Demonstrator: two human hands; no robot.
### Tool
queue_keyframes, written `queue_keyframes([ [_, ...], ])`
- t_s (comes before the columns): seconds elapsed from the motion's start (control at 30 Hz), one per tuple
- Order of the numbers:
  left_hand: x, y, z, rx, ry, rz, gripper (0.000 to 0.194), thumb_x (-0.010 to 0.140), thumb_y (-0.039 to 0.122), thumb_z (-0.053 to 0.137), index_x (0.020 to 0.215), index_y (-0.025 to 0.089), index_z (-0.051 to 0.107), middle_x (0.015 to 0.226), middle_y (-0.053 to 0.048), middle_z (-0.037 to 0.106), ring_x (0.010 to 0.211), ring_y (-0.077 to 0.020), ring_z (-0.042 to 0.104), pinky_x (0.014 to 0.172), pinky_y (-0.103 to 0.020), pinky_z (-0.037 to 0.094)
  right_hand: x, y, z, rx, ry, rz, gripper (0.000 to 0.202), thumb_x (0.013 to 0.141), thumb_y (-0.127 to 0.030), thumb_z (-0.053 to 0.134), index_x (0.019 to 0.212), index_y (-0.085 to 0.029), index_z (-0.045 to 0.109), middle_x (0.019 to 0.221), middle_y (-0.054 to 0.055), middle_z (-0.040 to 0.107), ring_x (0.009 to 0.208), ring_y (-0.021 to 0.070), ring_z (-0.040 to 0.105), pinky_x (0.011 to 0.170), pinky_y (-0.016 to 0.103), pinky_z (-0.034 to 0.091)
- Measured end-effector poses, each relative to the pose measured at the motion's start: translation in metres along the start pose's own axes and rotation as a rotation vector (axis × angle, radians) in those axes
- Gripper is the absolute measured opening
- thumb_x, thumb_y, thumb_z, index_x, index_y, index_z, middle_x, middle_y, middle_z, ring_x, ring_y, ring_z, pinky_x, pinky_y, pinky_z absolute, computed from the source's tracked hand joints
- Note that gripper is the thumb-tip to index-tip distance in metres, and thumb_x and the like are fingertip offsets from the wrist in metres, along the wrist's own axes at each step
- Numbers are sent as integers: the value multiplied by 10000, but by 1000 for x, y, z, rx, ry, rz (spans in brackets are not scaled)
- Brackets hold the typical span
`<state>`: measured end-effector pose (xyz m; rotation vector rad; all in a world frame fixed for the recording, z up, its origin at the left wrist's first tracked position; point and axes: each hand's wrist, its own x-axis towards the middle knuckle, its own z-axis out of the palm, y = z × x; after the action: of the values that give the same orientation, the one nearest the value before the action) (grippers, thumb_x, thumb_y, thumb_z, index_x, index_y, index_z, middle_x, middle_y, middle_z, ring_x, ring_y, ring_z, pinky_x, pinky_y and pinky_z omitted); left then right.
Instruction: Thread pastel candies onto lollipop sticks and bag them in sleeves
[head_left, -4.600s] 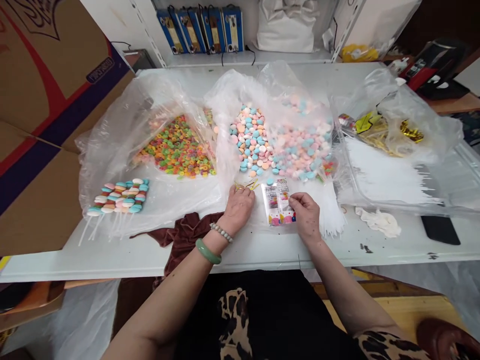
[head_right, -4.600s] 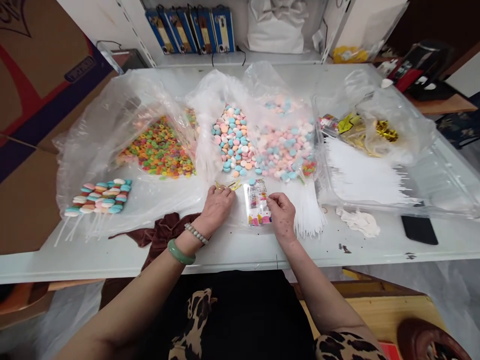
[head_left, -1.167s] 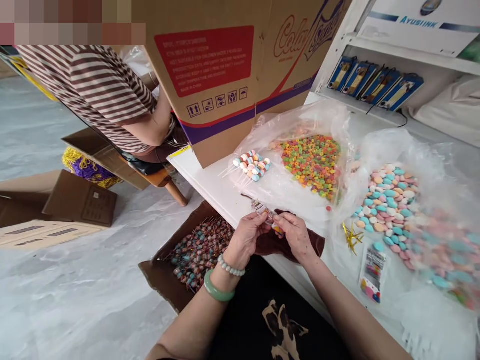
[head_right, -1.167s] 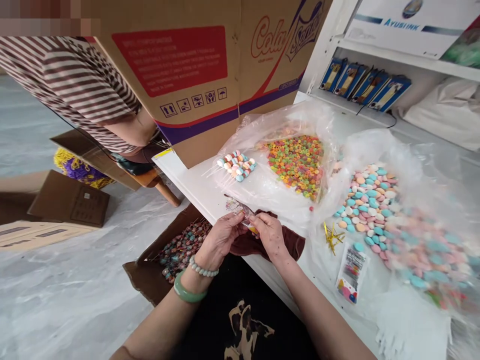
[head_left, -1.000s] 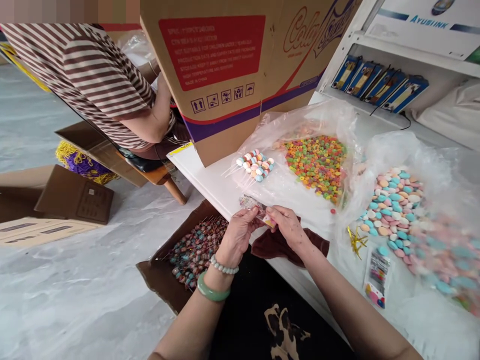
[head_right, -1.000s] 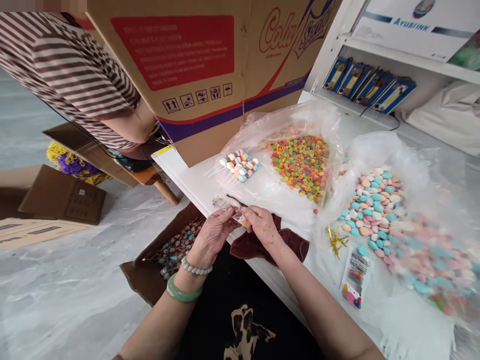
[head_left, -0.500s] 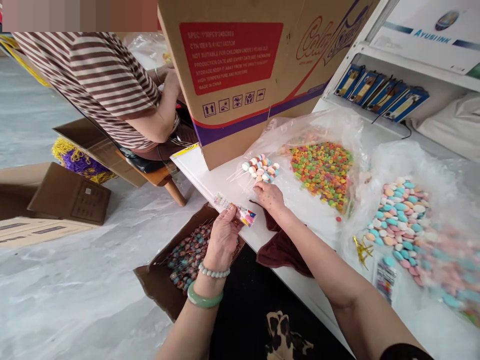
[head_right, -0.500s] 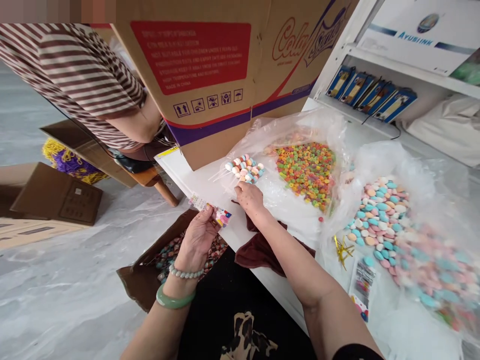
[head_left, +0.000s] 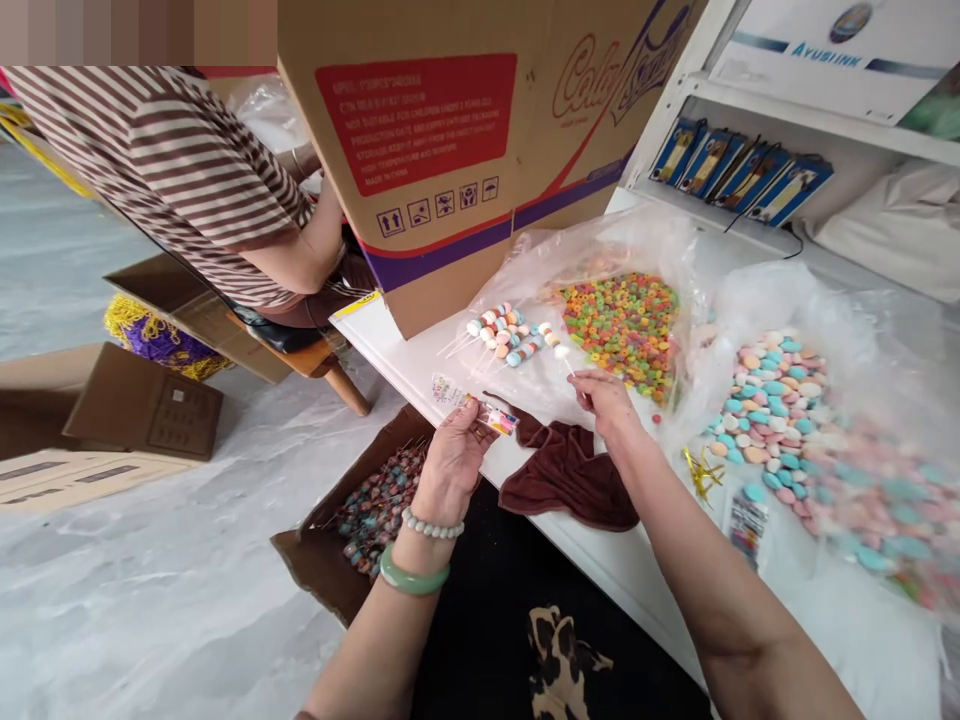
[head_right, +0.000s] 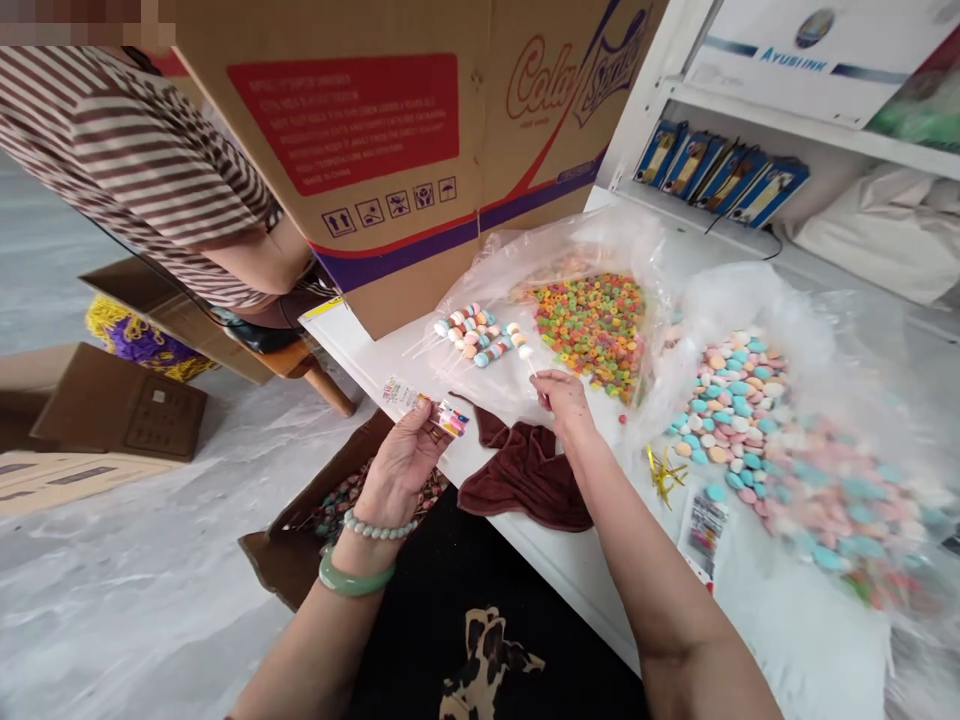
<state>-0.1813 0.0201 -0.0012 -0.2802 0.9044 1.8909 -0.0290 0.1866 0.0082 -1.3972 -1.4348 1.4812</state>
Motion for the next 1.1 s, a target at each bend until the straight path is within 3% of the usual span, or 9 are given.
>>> queue_keyframes([
  [0.23,-19,-11,23,12,-61,15,52,789,115,664,761,150,638,636,3,649,582,-119,613,609,-265,551,-80,19,-64,165,-133,-55,192,596,-314,733,715,-165,718,547,-28,527,511,92,389,510,255,279],
  [0.37,-25,-23,31,63,-125,28,111,794,49,591,846,137,635,735,-24,682,646,-156,658,651,-331,585,-101,30,-86,192,-178,-38,184,620,-331,728,707,-170,709,540,-25,519,527,103,406,530,257,296],
  [0.43,-24,-27,33,133,-160,0,130,790,31,560,866,111,627,803,-71,696,725,-212,693,692,-390,597,-105,34,-95,173,-158,-54,167,642,-331,711,701,-175,699,545,-21,525,540,110,426,542,259,310],
  [0.5,-21,-26,34,222,-164,-29,107,783,31,555,842,100,611,826,-102,694,742,-231,702,675,-372,595,-106,37,-102,158,-130,-67,156,655,-329,698,697,-179,689,549,-20,527,546,115,440,550,260,321],
  [0.63,-6,-14,34,337,-98,11,240,687,-42,542,832,147,574,696,-16,645,466,-74,553,445,-172,449,-106,40,-105,141,-126,-49,159,646,-328,692,695,-177,687,543,-25,517,534,113,435,541,259,317],
  [0.73,6,-4,36,342,-81,-6,239,608,-44,519,750,146,546,529,58,512,356,-34,402,363,-137,324,-102,41,-99,116,-103,-54,160,651,-327,681,704,-177,693,552,-28,514,534,111,429,536,259,309],
  [0.87,17,1,47,307,-64,-37,163,609,-3,573,687,133,530,546,35,534,453,-79,529,467,-190,470,-93,40,-92,75,-53,-59,143,659,-318,676,701,-182,689,558,-35,501,538,109,429,540,259,304],
  [1.0,25,4,59,386,-82,-47,231,588,-50,570,747,117,560,778,-58,654,716,-190,685,668,-320,583,-81,40,-95,102,-66,-28,132,667,-311,672,704,-185,681,551,-40,497,522,102,420,534,256,294],
  [1.1,34,5,65,468,-144,20,338,541,-74,563,813,126,568,880,-64,662,623,-134,644,520,-234,516,-77,42,-99,124,-83,-11,138,672,-311,689,730,-185,692,570,-36,518,530,99,431,543,253,305],
])
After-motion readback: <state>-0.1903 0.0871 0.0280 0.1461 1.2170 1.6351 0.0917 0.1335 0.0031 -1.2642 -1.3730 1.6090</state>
